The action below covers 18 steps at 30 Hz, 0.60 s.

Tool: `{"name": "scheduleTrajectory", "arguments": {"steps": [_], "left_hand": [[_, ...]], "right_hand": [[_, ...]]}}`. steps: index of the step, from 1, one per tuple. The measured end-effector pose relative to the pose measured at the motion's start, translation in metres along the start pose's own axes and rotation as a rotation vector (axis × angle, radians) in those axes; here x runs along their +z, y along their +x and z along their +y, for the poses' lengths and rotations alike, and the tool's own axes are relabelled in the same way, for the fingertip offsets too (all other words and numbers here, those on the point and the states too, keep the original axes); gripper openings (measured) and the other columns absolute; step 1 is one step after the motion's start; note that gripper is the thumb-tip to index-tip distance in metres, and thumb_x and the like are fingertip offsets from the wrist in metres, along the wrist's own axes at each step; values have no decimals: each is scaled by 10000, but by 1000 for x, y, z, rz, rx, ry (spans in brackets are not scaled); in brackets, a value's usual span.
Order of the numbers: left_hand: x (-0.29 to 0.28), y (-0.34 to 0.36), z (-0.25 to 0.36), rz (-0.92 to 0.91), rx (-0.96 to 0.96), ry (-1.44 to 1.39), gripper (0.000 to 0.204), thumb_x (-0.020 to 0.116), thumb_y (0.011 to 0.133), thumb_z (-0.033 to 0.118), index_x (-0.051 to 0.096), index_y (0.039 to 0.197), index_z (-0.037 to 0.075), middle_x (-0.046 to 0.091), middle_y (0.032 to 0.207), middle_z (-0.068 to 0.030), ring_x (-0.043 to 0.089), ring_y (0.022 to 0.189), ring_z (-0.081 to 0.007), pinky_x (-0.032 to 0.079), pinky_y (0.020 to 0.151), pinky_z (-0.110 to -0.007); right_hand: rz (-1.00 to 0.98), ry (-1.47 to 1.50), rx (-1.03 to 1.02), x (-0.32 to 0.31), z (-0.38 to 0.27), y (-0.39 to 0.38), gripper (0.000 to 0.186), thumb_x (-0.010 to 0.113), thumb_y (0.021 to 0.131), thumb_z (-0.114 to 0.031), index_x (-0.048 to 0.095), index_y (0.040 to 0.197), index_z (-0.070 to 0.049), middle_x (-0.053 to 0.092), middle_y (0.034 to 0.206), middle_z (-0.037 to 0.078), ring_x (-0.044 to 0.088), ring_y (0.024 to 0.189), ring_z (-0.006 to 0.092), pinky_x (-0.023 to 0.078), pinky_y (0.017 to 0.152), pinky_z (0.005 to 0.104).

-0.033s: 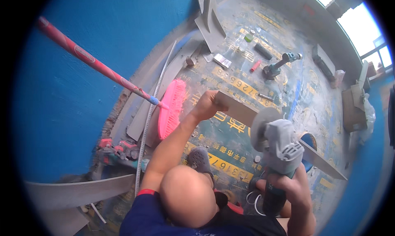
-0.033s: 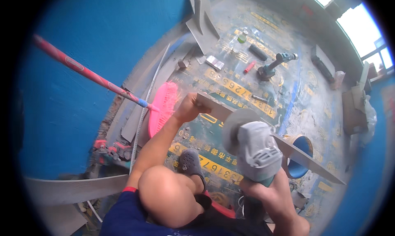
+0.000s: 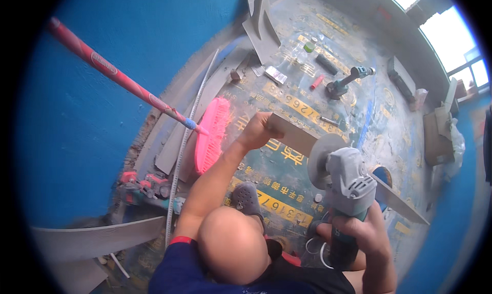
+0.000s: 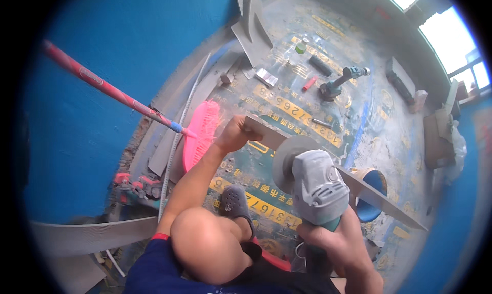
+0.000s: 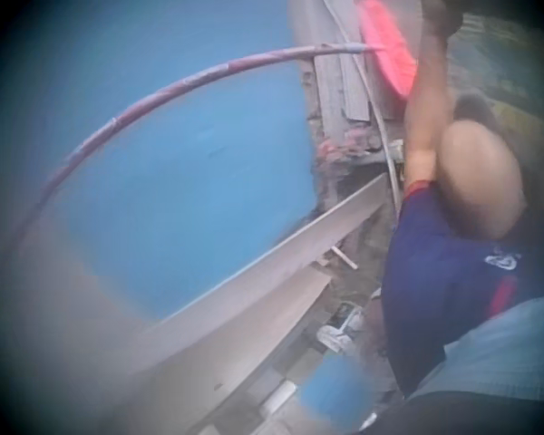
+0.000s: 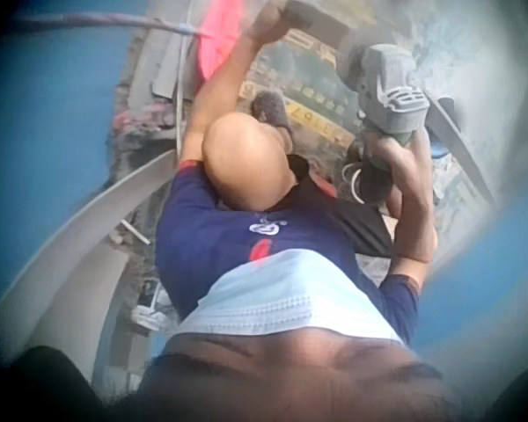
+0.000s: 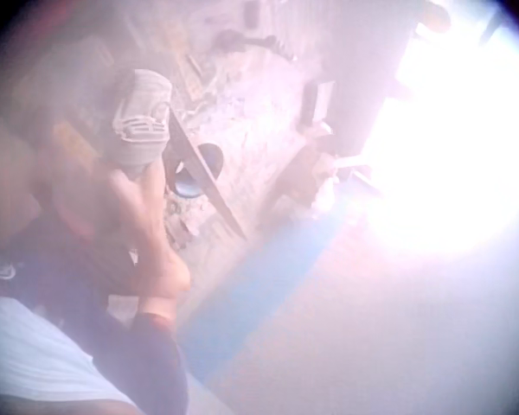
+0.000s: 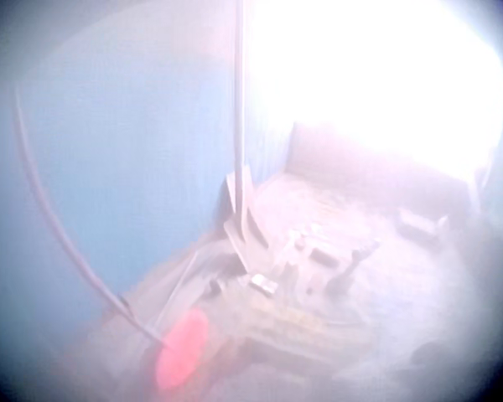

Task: The person uses an angle grinder to cut a large ceramic tile on the floor, holding the grinder with one hand and steadying the tile with the other.

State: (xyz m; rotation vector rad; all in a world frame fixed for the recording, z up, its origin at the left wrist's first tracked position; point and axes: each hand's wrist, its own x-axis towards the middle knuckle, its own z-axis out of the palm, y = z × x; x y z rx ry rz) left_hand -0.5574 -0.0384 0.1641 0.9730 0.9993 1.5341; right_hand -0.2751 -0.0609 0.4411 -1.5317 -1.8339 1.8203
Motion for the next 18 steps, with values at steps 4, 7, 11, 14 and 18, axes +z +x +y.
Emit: {"name": "scheduleTrajectory", "arguments": {"steps": [4,7,11,14,18], "left_hand": [[2,2,1,-4,-1,8,245,709,800,-109,731,1014,9,743,966,-11,673,898,-93,569,808,-293],[9,2,11,20,-7,43,216,706,795,-76,720,994,6,732,929,-4,658,865,-81,559,780,-287],[6,1,9,14,35,54,188,711,795,-49,711,976,3,720,905,2,649,846,-74,553,758,-284],[10,3,12,8,3,87,176,709,807,-52,708,975,-1,720,917,-6,655,858,-79,556,765,-285],[8,-1,14,32,-7,86,173,701,802,-52,705,968,-2,716,897,-13,651,846,-78,547,754,-283]], "right_hand": [[-58,-41,96,5,-30,7,512,680,736,-238,635,1172,26,662,999,90,659,887,181,531,794,328],[-37,-36,138,10,-30,13,517,674,777,-273,625,1199,21,659,1028,96,656,902,184,536,806,339],[-32,-38,206,21,-32,24,543,690,797,-282,603,1234,28,656,1035,100,657,899,190,535,806,343],[-50,-47,235,19,-32,35,539,697,801,-275,601,1235,30,655,1024,99,659,897,191,535,802,345],[-54,-77,224,35,-34,44,544,707,799,-281,601,1229,35,659,1003,98,662,888,190,533,798,346]]}}
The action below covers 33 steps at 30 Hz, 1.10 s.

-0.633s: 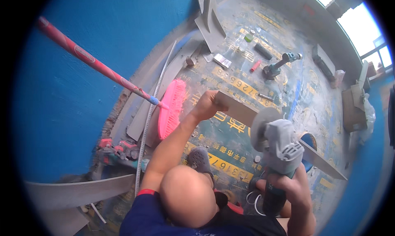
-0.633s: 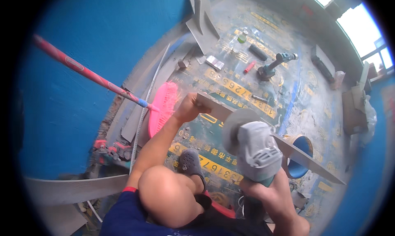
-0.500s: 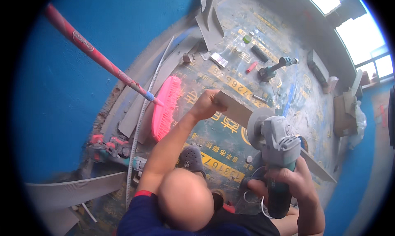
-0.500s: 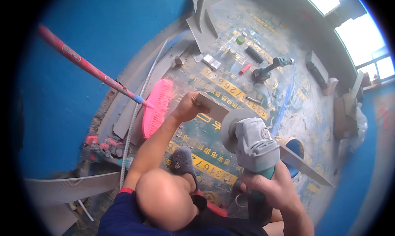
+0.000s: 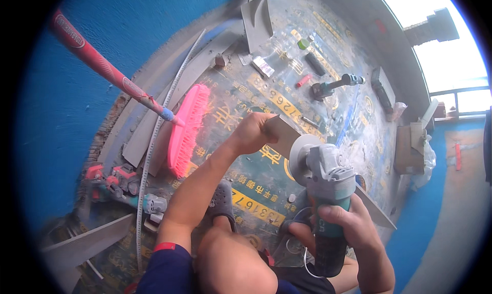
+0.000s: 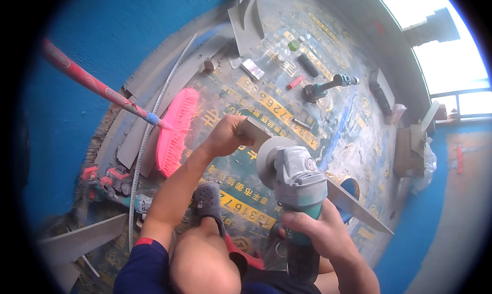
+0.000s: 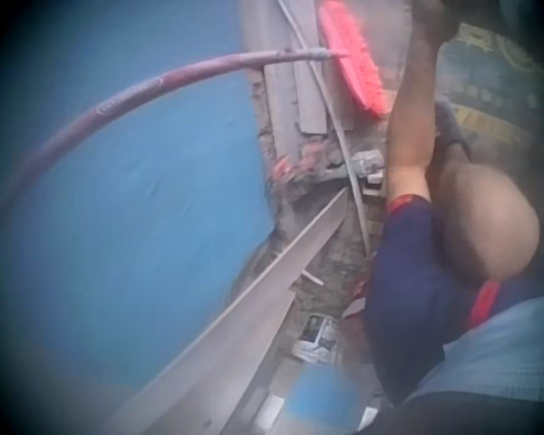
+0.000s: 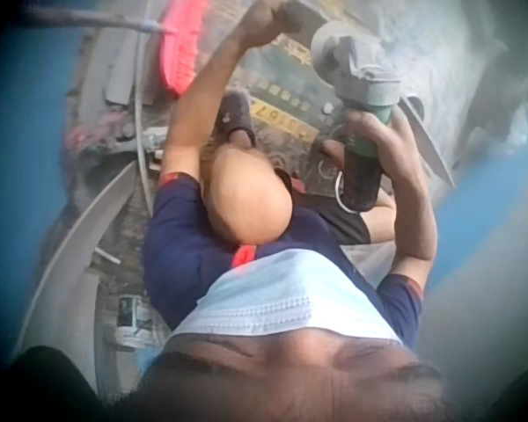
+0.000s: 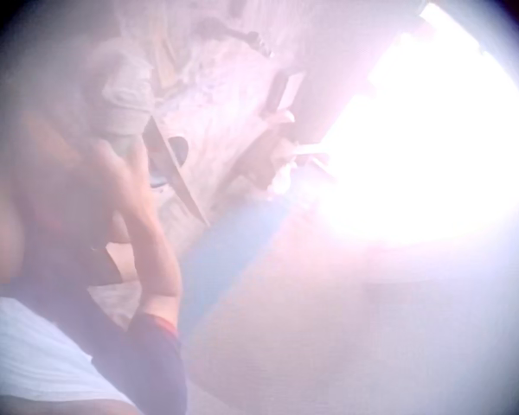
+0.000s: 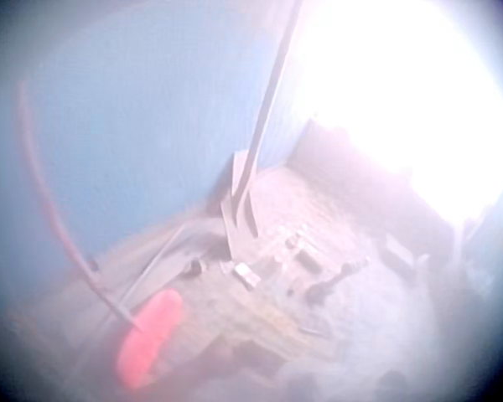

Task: The person uses an angle grinder to cut a large ceramic tile on the floor, holding the grinder with one hand and steadying the tile with the other.

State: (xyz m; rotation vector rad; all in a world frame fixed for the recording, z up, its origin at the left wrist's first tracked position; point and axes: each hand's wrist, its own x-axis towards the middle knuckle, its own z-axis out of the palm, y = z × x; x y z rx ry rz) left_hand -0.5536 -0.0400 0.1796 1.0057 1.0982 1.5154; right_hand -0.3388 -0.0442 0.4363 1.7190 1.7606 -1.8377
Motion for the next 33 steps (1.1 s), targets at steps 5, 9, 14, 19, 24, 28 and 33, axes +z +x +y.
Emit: {"name": "scheduleTrajectory", "arguments": {"steps": [5,9,14,19,24,28,33], "left_hand": [[2,-1,14,-3,21,40,173,694,799,-55,703,962,3,706,867,-9,637,819,-71,533,730,-285],[1,-2,12,-13,33,24,160,703,794,-57,700,943,3,700,855,-4,628,808,-69,527,724,-285],[3,-3,18,16,1,10,140,724,787,-53,688,908,8,691,837,-1,611,809,-61,515,723,-279],[2,-2,17,12,44,87,141,725,781,-64,673,884,17,667,801,5,585,791,-60,498,715,-282],[2,-6,16,43,63,81,151,746,766,-61,660,862,18,650,785,7,564,773,-59,481,697,-286],[2,-5,13,20,51,101,166,753,757,-65,661,865,20,653,789,5,569,775,-62,480,697,-287],[4,-5,20,33,37,86,166,744,754,-76,658,858,21,646,782,7,568,772,-63,479,695,-282]], "right_hand": [[-10,-18,6,-5,6,3,567,727,792,-300,601,1229,40,671,989,103,669,888,192,531,805,345],[4,13,26,-10,8,1,577,738,801,-314,600,1233,43,676,1004,106,668,913,195,526,831,340],[-15,-10,-44,-11,17,9,573,733,812,-310,599,1243,43,671,1045,93,655,966,187,513,885,341],[-21,-3,-9,-12,10,8,565,733,815,-286,593,1252,44,665,1063,84,646,999,182,508,923,356],[-33,24,-29,-8,17,11,559,737,810,-259,590,1255,46,660,1079,88,644,1004,180,504,924,345],[1,12,-35,-11,22,10,550,736,804,-241,590,1250,44,654,1076,81,639,1006,173,504,923,338],[-22,24,-11,-12,18,8,541,738,792,-224,592,1238,44,652,1074,76,632,1011,157,501,926,332]]}}
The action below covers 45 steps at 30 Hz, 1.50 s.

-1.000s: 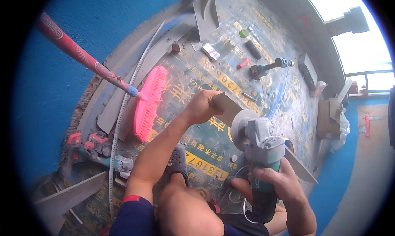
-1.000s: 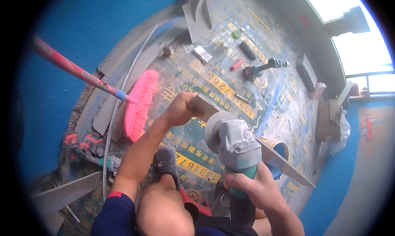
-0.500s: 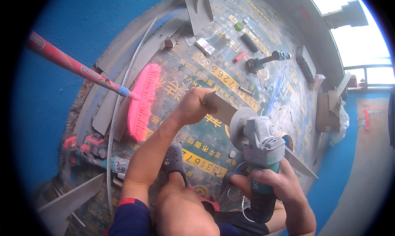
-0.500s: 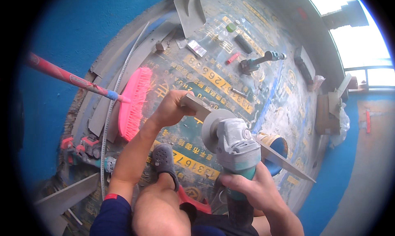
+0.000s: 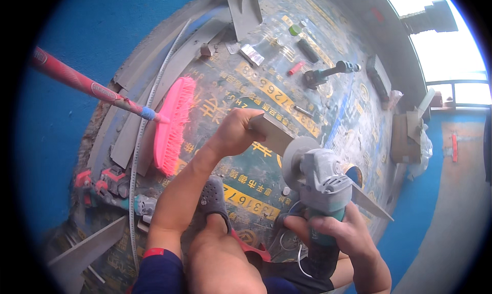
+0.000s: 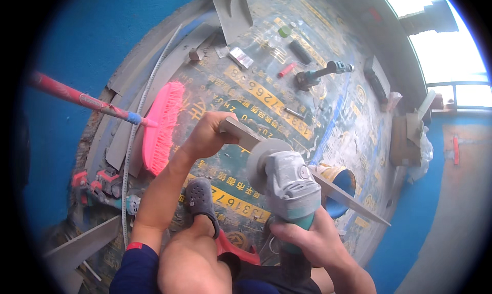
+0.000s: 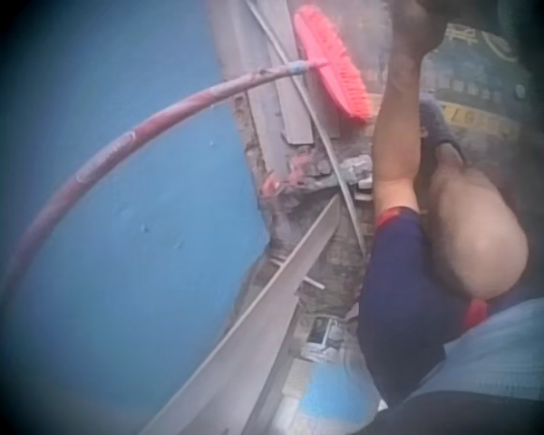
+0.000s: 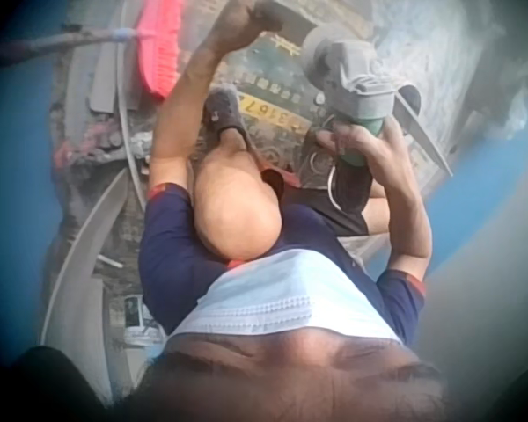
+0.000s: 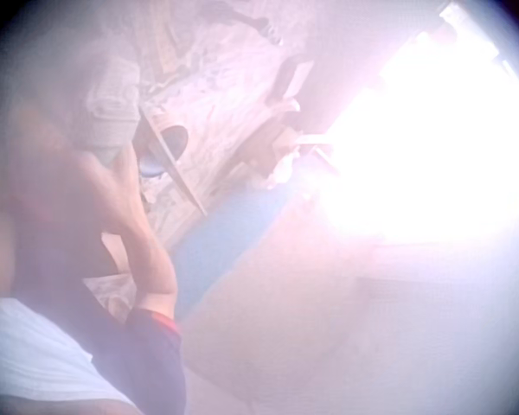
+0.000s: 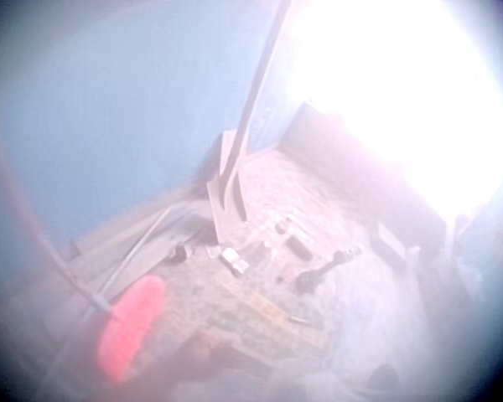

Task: The person uses an angle grinder to cut a large ceramic tile on the floor, holding the grinder with one hand and steadying the tile with the other.

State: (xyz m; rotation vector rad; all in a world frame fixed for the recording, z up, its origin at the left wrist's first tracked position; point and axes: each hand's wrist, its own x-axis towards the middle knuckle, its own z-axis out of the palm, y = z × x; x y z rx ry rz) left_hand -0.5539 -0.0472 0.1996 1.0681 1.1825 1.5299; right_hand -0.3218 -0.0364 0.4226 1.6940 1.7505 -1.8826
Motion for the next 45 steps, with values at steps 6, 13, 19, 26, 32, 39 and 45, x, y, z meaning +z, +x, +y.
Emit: {"name": "scheduleTrajectory", "arguments": {"steps": [6,13,19,26,32,39,45], "left_hand": [[-2,0,-5,-20,9,17,168,731,754,-88,657,856,22,645,773,11,570,767,-62,478,692,-277],[0,1,-6,-9,28,10,142,723,779,-82,665,852,25,648,782,20,570,772,-50,476,688,-271],[0,2,-8,-30,26,-48,89,705,836,-58,673,844,25,666,807,24,581,788,-40,481,694,-260],[1,2,-5,-8,36,-49,60,700,851,-43,682,853,14,671,806,11,582,780,-43,479,674,-256],[0,2,-8,-9,27,-11,63,711,844,-41,684,863,12,662,800,9,576,779,-45,478,680,-263],[1,1,2,8,8,-79,66,709,844,-35,669,853,17,656,794,8,573,779,-49,475,681,-265],[1,4,-6,-29,38,-29,60,696,860,-28,650,841,6,648,787,14,555,754,-49,461,658,-269]], "right_hand": [[11,-36,19,1,2,2,550,736,784,-214,590,1246,46,653,1076,74,633,1001,153,501,917,322],[-8,26,-29,1,3,3,546,737,783,-153,578,1258,63,655,1097,92,641,1014,162,503,931,320],[-115,-14,-22,6,-4,14,613,802,849,-206,518,1339,30,622,1205,83,595,1095,151,503,937,321],[-134,37,36,4,-6,14,597,802,848,-202,521,1321,30,635,1152,73,607,1050,148,508,923,323],[-33,39,-6,16,-11,16,544,753,794,-75,557,1280,72,654,1063,95,655,968,155,539,894,314],[-93,29,19,12,-10,14,578,772,829,-143,524,1315,47,645,1119,89,637,988,147,531,879,313],[-48,57,13,9,-7,15,556,754,807,-117,549,1294,58,637,1098,86,649,948,154,557,855,323]]}}
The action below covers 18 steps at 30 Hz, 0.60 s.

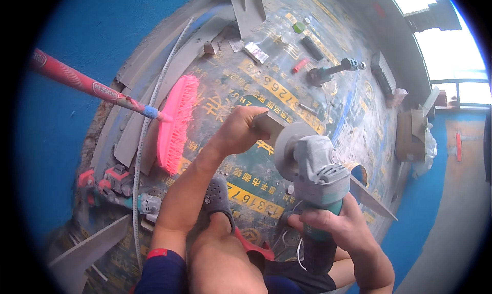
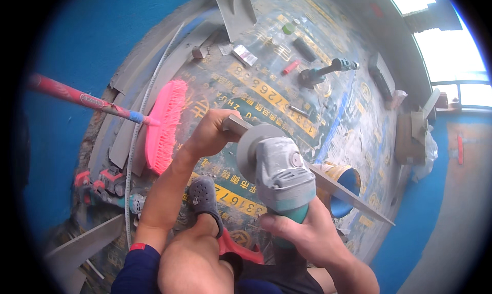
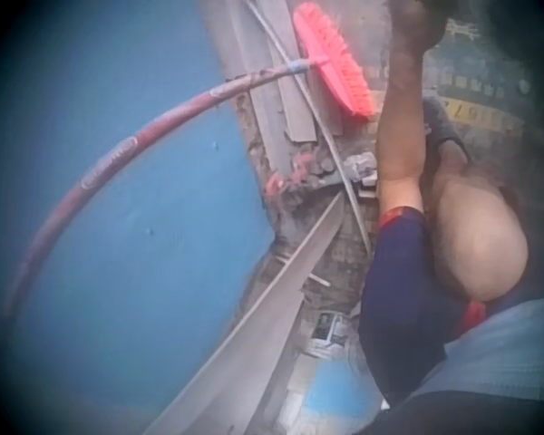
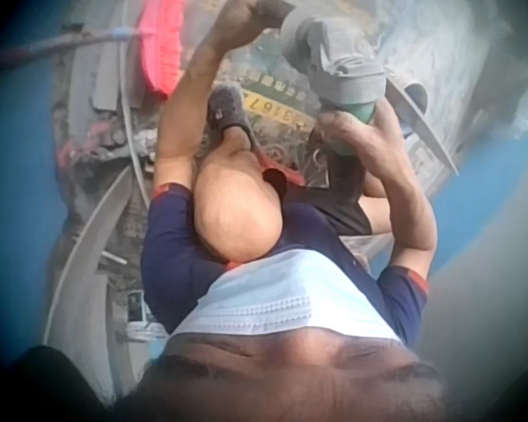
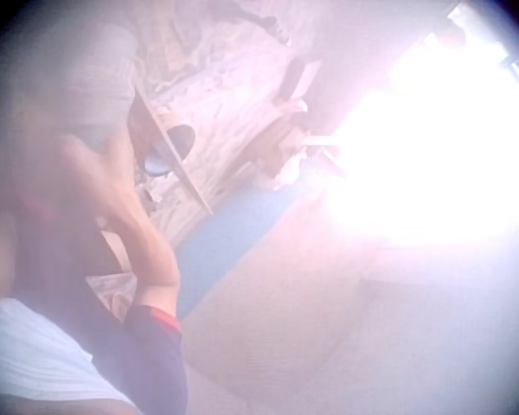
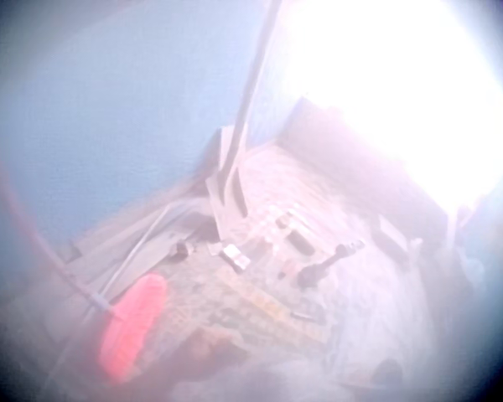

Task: The person uses an angle grinder to cut a large ceramic tile on the floor, holding the grinder with one hand and steadying the tile with the other.

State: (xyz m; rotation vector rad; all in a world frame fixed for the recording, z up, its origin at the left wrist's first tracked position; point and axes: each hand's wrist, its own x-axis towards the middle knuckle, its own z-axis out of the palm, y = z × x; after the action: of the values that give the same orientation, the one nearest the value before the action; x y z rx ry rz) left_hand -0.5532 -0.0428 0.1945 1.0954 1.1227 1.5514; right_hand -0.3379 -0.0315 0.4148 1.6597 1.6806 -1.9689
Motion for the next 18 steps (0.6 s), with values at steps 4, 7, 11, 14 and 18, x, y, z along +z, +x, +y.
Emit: {"name": "scheduleTrajectory", "arguments": {"steps": [4,7,11,14,18], "left_hand": [[-1,-1,3,5,-2,-19,77,684,880,-14,635,822,-1,634,777,17,550,759,-42,463,653,-266],[0,0,9,18,7,-24,82,686,884,5,636,820,-3,635,785,12,556,777,-39,473,663,-263],[0,0,7,18,53,-30,76,708,883,50,674,879,-17,664,815,-3,571,803,-44,492,698,-259],[2,-1,9,35,85,-73,113,718,882,73,695,926,-29,681,827,-13,580,814,-48,503,718,-258],[0,0,5,39,81,-10,107,713,882,74,683,884,-28,669,789,-21,566,788,-45,497,693,-263]], "right_hand": [[24,21,-28,5,1,0,534,734,793,-85,560,1274,67,638,1037,76,659,899,161,574,844,337],[-100,-9,1,4,-7,3,627,802,871,-238,507,1355,31,617,1229,90,588,1131,168,484,977,341],[-143,-40,0,12,-22,8,635,806,879,-264,508,1357,30,614,1247,91,588,1135,169,482,983,340],[-153,-66,-2,16,-28,12,644,810,876,-279,511,1352,33,614,1248,93,591,1131,170,484,983,338],[-113,-46,42,17,-28,9,662,818,864,-295,515,1347,42,615,1239,102,596,1118,178,486,976,336]]}}
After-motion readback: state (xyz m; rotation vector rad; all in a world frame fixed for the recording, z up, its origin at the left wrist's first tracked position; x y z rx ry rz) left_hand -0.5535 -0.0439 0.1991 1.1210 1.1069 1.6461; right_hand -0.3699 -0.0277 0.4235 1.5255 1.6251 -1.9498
